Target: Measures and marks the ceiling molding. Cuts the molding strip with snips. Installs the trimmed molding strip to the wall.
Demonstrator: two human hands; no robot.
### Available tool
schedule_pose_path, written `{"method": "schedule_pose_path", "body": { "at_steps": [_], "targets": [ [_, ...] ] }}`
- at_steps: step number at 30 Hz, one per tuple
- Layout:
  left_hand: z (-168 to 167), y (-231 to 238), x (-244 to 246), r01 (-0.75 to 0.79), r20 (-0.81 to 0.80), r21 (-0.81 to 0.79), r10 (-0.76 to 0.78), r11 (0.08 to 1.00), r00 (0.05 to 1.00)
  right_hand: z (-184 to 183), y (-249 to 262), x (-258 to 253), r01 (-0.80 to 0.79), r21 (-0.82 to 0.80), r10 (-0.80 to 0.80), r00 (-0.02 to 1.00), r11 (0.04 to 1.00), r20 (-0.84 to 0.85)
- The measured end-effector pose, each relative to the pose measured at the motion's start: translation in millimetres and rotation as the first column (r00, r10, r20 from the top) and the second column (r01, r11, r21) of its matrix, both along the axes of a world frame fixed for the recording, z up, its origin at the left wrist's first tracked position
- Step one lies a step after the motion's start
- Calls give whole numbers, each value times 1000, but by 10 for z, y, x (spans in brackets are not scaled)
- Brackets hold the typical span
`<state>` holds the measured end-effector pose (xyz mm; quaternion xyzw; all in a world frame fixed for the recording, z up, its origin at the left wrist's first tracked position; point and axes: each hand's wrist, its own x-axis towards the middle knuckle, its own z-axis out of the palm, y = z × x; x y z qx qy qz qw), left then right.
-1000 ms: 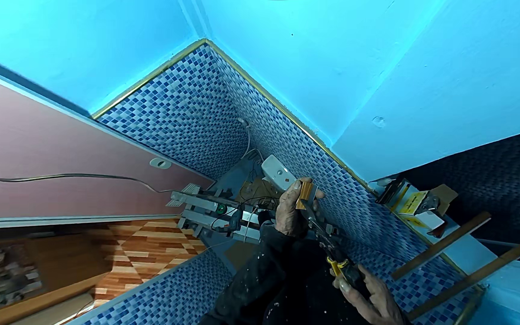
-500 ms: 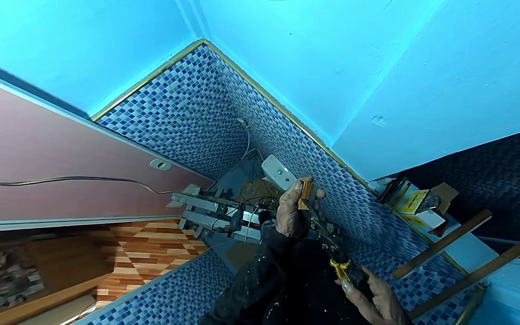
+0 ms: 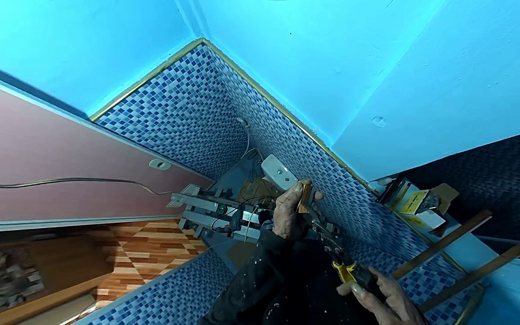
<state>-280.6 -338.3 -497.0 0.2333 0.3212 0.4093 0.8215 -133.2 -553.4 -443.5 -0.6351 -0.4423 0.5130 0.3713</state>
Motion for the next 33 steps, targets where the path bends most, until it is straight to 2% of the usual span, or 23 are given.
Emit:
{"method": "schedule_pose_path", "body": {
  "at_steps": [10,16,23,26,33],
  "targets": [
    [118,2,19,-12,42,-191,20,982,999,-24,27,36,-40,17,39,998,999,38],
    [116,21,-10,13,109,-179,7,984,994,-38,36,26,-42,7,42,999,999,28],
    [108,39,-18,19,118,-164,0,986,993,-94,23,6,-22,90,21,1000,996,5],
    [61,40,-39,39,113,-84,-30,996,993,-109,9,-4,-9,113,5,1000,994,30],
    [41,42,-62,39,76,-49,-35,998,996,-91,-24,-25,26,97,-39,989,995,141]
  ]
}}
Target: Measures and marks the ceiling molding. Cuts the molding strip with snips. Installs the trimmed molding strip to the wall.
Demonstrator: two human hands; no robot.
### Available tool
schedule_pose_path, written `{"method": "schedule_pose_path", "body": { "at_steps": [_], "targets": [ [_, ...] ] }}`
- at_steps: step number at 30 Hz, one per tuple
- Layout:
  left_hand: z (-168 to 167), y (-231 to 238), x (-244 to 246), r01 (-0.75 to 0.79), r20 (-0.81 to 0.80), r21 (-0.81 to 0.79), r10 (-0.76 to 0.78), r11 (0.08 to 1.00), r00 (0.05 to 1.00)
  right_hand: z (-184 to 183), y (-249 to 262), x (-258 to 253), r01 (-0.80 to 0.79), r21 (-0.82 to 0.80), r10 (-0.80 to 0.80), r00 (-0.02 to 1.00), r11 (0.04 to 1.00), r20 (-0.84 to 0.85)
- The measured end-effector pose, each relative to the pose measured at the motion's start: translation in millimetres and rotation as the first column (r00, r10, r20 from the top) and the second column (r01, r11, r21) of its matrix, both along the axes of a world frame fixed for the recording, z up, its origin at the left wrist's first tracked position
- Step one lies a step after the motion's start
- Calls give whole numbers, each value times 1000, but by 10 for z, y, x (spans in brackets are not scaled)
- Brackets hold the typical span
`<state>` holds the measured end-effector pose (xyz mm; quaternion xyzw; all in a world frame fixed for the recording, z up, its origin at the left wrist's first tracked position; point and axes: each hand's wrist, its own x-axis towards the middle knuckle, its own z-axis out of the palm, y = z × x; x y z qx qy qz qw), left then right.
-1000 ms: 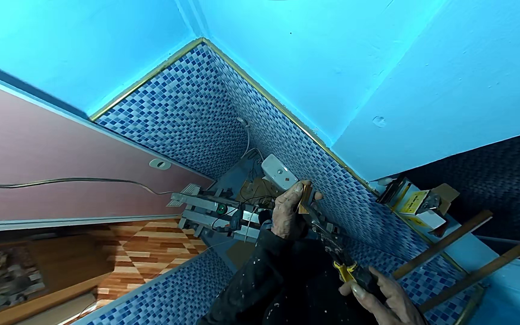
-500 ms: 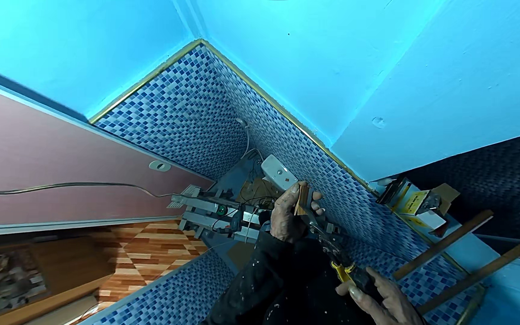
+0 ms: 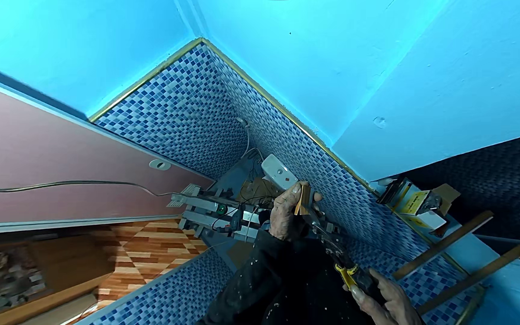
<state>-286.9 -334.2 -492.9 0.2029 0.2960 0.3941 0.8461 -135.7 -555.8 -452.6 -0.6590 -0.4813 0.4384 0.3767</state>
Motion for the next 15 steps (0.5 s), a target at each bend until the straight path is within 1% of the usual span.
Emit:
{"method": "schedule_pose_path", "body": {
  "at_steps": [3,10,12,15],
  "targets": [
    [-14,-14,-23,5,-26,23,-5,1000,1000,0,-7,-20,12,22,-12,999,1000,30],
    [-2,-32,-53,16,-43,17,-15,1000,999,-15,-31,-67,35,82,-48,986,996,162],
    [-14,-33,-69,22,-61,20,-21,1000,998,-3,-41,-54,31,55,-38,990,998,138],
    [-36,-25,-107,31,-94,38,-28,999,995,50,-48,-7,16,-21,-15,1000,1000,19]
  ]
}}
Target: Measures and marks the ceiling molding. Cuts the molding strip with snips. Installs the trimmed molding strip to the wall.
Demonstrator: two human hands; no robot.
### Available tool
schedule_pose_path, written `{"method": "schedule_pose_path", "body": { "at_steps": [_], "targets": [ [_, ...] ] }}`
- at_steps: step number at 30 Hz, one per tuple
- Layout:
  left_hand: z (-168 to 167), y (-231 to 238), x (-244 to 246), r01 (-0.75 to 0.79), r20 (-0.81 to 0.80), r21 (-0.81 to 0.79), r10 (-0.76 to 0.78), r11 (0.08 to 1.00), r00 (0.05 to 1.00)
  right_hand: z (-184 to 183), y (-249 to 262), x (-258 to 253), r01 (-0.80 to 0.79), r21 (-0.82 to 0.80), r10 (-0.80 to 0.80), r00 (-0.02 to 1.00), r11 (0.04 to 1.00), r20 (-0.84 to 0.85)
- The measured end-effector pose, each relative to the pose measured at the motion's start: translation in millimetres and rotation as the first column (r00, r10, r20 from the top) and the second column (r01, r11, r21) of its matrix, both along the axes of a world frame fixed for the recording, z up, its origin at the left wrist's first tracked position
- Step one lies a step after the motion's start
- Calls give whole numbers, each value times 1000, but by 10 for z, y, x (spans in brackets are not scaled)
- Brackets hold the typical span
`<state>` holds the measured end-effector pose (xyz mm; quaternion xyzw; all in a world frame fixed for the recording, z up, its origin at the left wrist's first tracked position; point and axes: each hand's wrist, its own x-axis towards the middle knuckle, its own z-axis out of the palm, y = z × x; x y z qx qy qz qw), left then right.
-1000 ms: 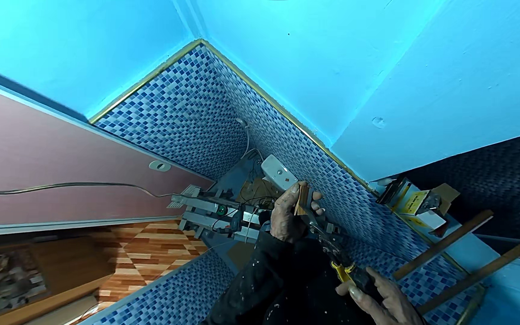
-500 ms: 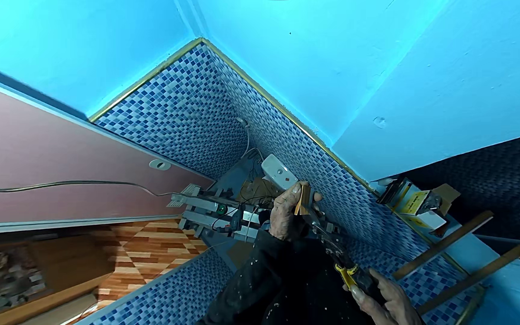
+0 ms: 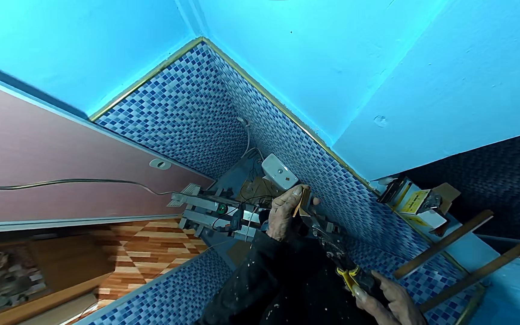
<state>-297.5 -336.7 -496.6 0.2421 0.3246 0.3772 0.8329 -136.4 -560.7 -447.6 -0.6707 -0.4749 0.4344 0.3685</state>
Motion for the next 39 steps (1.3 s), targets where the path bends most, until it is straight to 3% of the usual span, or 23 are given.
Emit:
{"method": "schedule_pose_path", "body": {
  "at_steps": [7,17,25,28,31,33,36,39],
  "targets": [
    [-22,26,-74,51,-55,131,-44,990,998,69,5,80,-49,-30,47,997,998,-58],
    [-9,21,-110,63,-114,196,-41,979,993,39,-6,87,-43,51,33,983,998,180],
    [47,147,-184,226,-202,183,-189,957,961,95,26,220,-90,-61,91,996,994,2],
    [50,222,-233,336,-263,216,-277,917,924,143,44,287,-127,-25,130,970,992,205],
    [88,300,-271,364,-309,275,-276,890,910,109,52,343,-211,131,96,804,969,586],
    [102,360,-272,319,-306,277,-232,906,923,101,54,422,-295,187,102,742,937,663],
    [-1,448,-281,270,-221,285,-211,920,952,144,51,431,-325,157,173,784,932,597],
    [-98,480,-269,219,-149,315,-180,923,972,166,52,417,-246,67,211,918,967,335]
  ]
}}
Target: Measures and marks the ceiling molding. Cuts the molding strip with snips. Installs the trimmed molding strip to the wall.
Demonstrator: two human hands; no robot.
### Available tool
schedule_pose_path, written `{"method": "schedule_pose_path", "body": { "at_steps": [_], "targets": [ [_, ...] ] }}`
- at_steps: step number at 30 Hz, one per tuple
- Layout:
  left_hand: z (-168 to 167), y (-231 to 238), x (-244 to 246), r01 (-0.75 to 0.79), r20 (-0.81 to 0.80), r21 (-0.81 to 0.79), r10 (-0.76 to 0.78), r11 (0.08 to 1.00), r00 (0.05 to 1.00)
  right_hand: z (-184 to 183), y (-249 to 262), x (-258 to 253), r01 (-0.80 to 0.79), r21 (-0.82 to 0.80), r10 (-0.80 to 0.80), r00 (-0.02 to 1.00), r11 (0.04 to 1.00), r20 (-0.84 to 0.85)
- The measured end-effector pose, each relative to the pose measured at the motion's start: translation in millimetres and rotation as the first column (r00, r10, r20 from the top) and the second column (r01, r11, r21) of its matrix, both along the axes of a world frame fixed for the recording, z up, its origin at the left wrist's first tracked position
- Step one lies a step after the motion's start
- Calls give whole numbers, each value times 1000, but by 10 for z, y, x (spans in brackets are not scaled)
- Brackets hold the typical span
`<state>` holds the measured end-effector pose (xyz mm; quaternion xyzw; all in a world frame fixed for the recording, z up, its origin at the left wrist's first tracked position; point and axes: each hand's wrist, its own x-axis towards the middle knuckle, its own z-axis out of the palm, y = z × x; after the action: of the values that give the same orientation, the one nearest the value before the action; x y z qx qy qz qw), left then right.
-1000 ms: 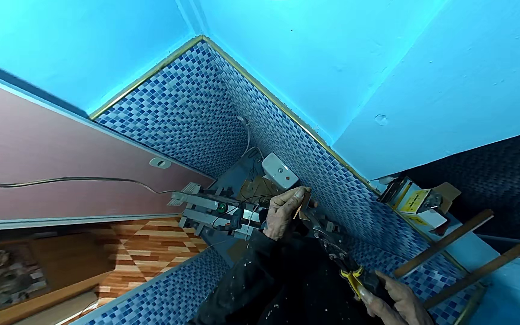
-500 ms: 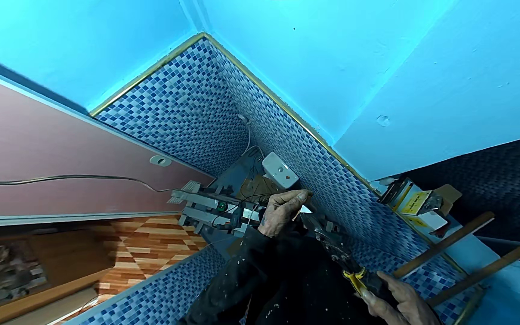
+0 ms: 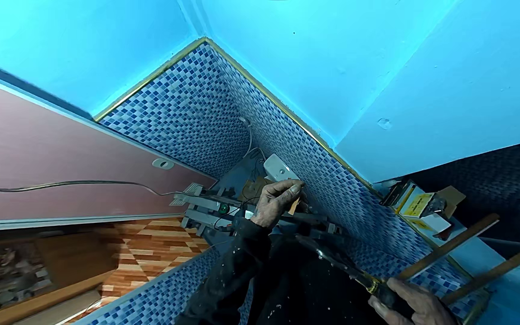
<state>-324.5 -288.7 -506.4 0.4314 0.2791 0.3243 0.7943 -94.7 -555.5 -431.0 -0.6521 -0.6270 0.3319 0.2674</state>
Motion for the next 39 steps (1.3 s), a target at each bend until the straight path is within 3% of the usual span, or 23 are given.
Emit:
{"method": "schedule_pose_path", "body": {
  "at_steps": [3,7,13,16,21,25,27,31,34,39],
  "targets": [
    [-37,5,29,-18,6,120,18,993,1000,-71,-2,21,52,-102,-78,961,993,-264],
    [-37,25,33,4,-150,509,83,861,985,-270,66,-46,163,-76,-180,862,984,-475],
    [-9,-308,291,65,13,367,-74,928,997,-513,757,-488,490,99,-373,765,866,-524],
    [-50,-473,394,-10,-10,354,14,935,1000,-571,990,-597,572,190,-413,749,798,-518],
    [-99,-595,437,-118,-12,369,131,922,991,-658,1025,-655,578,226,-464,788,784,-404],
    [-122,-562,416,-175,-63,220,193,959,979,-646,987,-699,566,203,-453,789,799,-415],
    [-119,-517,421,-228,-75,22,229,973,971,-630,912,-677,543,182,-427,791,820,-438],
    [-43,-388,401,-271,-30,-344,278,899,960,-570,661,-510,413,118,-324,836,903,-443],
    [-30,-321,374,-233,59,-419,283,878,957,-451,427,-365,243,-27,-219,815,970,-536],
    [12,-254,402,-197,132,-465,287,863,949,-251,187,-277,67,-174,-155,811,983,-564]
  ]
}}
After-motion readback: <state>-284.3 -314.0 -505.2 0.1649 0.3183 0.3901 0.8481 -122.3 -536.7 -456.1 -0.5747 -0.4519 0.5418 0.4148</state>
